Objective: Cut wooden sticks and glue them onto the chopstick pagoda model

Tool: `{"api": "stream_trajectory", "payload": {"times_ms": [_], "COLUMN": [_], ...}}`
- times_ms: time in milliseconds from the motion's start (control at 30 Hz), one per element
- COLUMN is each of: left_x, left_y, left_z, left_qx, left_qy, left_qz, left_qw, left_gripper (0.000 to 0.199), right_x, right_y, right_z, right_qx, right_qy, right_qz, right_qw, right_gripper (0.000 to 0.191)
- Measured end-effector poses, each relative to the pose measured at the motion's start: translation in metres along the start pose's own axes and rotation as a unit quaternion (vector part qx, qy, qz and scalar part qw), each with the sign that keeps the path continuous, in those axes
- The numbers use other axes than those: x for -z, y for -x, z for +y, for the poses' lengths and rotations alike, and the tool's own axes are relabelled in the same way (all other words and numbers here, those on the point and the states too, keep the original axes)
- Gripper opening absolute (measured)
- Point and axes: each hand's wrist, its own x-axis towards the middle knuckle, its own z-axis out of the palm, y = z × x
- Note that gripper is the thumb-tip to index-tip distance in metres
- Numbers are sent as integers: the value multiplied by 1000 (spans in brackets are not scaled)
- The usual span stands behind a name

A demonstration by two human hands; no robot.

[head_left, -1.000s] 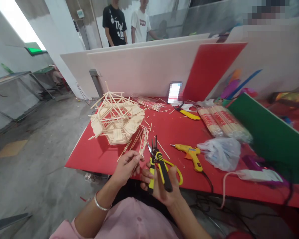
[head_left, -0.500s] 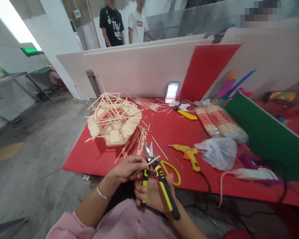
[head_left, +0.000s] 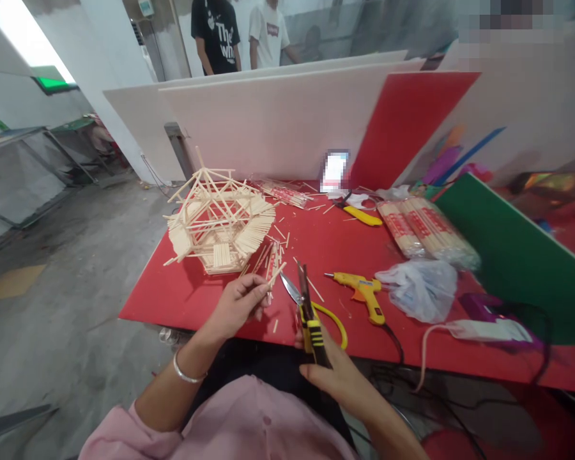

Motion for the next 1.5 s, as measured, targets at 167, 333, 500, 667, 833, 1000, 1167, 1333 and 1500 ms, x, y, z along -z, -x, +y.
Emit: {"api": "stream_trajectory", "payload": {"times_ms": [167,333,500,667,833,1000,1167,1333,1500], "left_x": [-3,-1,1,3,1,-2,-3,-1,1], "left_y": [2,3,6,7,11,15,14,13,14], "left_z": [-1,-4,-2,-1,5,10,3,2,4], "left_qx": [-56,-100,-113,-121,-136,-170,-167,-171,-141], "left_qy": [-55,-119,-115,-157,-217,-264,-288,-281,-264], "left_qz": [-5,-35,-28,-23,-14,4,5,4,-12], "left_qw": [997,987,987,980,967,949,943,944,954], "left_gripper": [31,17,13,12,15,13,22,26,28], "right_x": [-1,-4,-5,-8,-13,-20,-22,-14,-15], "right_y": [2,-4,-8,-9,-7,-3,-2,-5,-4], "right_z": [4,-1,-7,-6,-5,-14,-18,-3,-1], "right_qx": [85,109,127,126,122,97,79,110,108], "right_qy": [228,305,340,296,221,162,159,211,198], "right_qz": [50,64,72,71,68,67,41,64,64], "right_qw": [969,944,929,944,965,980,983,969,972], "right_gripper": [88,89,90,90,88,81,73,86,79]}}
